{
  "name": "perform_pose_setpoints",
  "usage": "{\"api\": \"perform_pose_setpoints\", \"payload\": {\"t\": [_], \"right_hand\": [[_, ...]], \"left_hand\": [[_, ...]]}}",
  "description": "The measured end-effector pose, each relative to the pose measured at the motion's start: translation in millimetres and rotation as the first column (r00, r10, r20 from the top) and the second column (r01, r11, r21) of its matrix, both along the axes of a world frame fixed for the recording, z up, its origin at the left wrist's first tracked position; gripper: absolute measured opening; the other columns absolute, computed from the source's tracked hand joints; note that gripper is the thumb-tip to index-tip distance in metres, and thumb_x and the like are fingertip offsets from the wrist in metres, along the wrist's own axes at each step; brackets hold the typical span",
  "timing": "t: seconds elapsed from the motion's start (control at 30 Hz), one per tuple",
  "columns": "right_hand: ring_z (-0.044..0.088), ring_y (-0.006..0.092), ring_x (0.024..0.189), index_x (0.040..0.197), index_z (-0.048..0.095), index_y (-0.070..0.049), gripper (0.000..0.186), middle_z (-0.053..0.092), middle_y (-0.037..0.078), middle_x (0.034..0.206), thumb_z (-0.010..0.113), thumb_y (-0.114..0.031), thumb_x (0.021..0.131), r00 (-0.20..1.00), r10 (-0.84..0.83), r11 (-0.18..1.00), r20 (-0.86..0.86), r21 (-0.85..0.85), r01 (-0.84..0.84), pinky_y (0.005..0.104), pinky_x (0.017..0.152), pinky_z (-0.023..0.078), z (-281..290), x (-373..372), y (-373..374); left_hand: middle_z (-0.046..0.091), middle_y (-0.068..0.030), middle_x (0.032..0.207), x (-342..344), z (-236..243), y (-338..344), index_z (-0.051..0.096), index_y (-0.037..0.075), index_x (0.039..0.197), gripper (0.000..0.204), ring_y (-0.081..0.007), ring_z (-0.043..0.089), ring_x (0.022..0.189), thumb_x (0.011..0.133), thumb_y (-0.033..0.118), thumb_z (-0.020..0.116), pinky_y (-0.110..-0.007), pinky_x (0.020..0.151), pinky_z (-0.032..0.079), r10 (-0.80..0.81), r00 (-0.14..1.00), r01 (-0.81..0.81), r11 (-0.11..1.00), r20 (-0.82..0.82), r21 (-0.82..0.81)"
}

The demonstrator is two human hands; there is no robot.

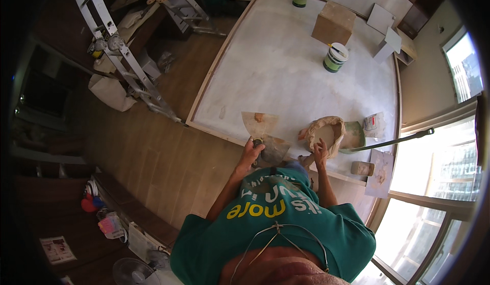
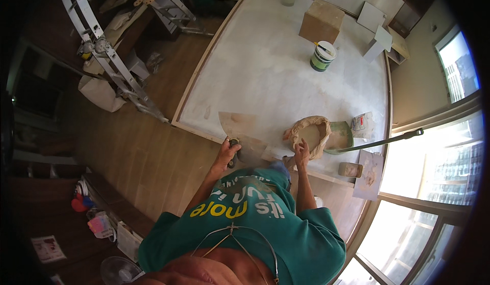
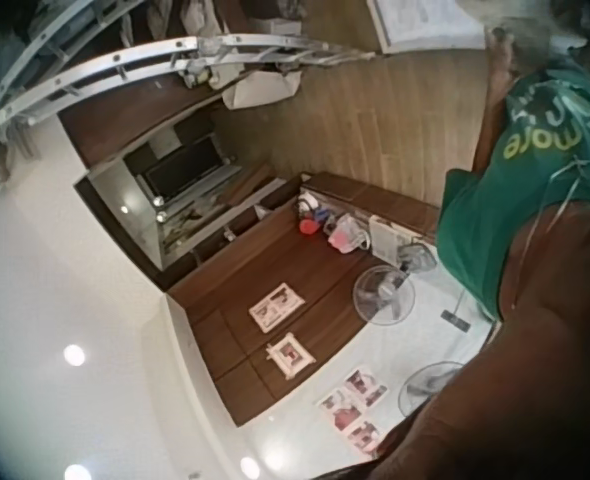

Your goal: The person holds a trowel and a putty knife, scoops compound from a bucket, and applies it to a large white board on the floor. They repeatedly scrape and spread the material across the surface.

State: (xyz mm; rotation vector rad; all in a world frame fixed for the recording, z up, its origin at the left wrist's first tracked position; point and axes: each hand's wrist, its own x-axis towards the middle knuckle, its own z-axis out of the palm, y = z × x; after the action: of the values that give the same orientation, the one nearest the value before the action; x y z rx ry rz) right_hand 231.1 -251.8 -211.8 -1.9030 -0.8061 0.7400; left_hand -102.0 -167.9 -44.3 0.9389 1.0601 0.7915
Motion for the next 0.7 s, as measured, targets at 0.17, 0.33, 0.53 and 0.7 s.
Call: {"api": "perform_pose_setpoints", "payload": {"t": [0.17,0.33,0.53,0.7], "right_hand": [[0.063,0.0288,0.104,0.144,0.044,-0.006,0.054,0.055,0.021,0.129,0.063,-0.022,0.095,0.934,-0.324,0.912,0.148,0.312,0.267,0.0392,0.089,0.053,131,85,71],[0.062,0.0297,0.107,0.145,0.044,-0.007,0.058,0.052,0.02,0.135,0.065,-0.027,0.094,0.748,-0.64,0.673,0.174,0.597,0.437,0.0401,0.091,0.052,238,179,97],[0.063,0.0242,0.109,0.146,0.045,-0.008,0.062,0.063,0.015,0.124,0.057,-0.044,0.097,0.905,0.423,0.881,-0.029,0.246,-0.404,0.0376,0.098,0.046,310,147,123],[0.066,0.0147,0.091,0.138,0.054,-0.006,0.049,0.07,0.01,0.102,0.06,-0.031,0.096,0.878,0.467,0.883,-0.105,0.102,-0.458,0.0278,0.08,0.05,169,80,113]], "left_hand": [[0.051,0.002,0.09,5,12,5,0.054,0.01,0.108,0.027,-0.0078,0.048,0.079,0.085,0.016,0.067,-0.024,0.068,0.043,0.082,0.997,-0.082,0.997,0.01,0.013],[0.052,0.0018,0.09,14,28,8,0.053,0.009,0.109,0.029,-0.0083,0.049,0.078,0.085,0.017,0.067,-0.024,0.067,0.043,0.03,0.998,-0.033,0.998,0.055,0.056],[0.056,-0.0014,0.098,13,9,16,0.05,0.005,0.121,0.039,-0.011,0.053,0.087,0.086,0.015,0.065,-0.027,0.076,0.047,-0.047,0.997,0.046,0.999,0.063,0.02],[0.055,-0.0017,0.103,23,17,6,0.05,0.004,0.124,0.042,-0.0114,0.052,0.092,0.086,0.013,0.064,-0.027,0.082,0.046,0.027,0.994,-0.028,1.0,0.102,0.011]]}}
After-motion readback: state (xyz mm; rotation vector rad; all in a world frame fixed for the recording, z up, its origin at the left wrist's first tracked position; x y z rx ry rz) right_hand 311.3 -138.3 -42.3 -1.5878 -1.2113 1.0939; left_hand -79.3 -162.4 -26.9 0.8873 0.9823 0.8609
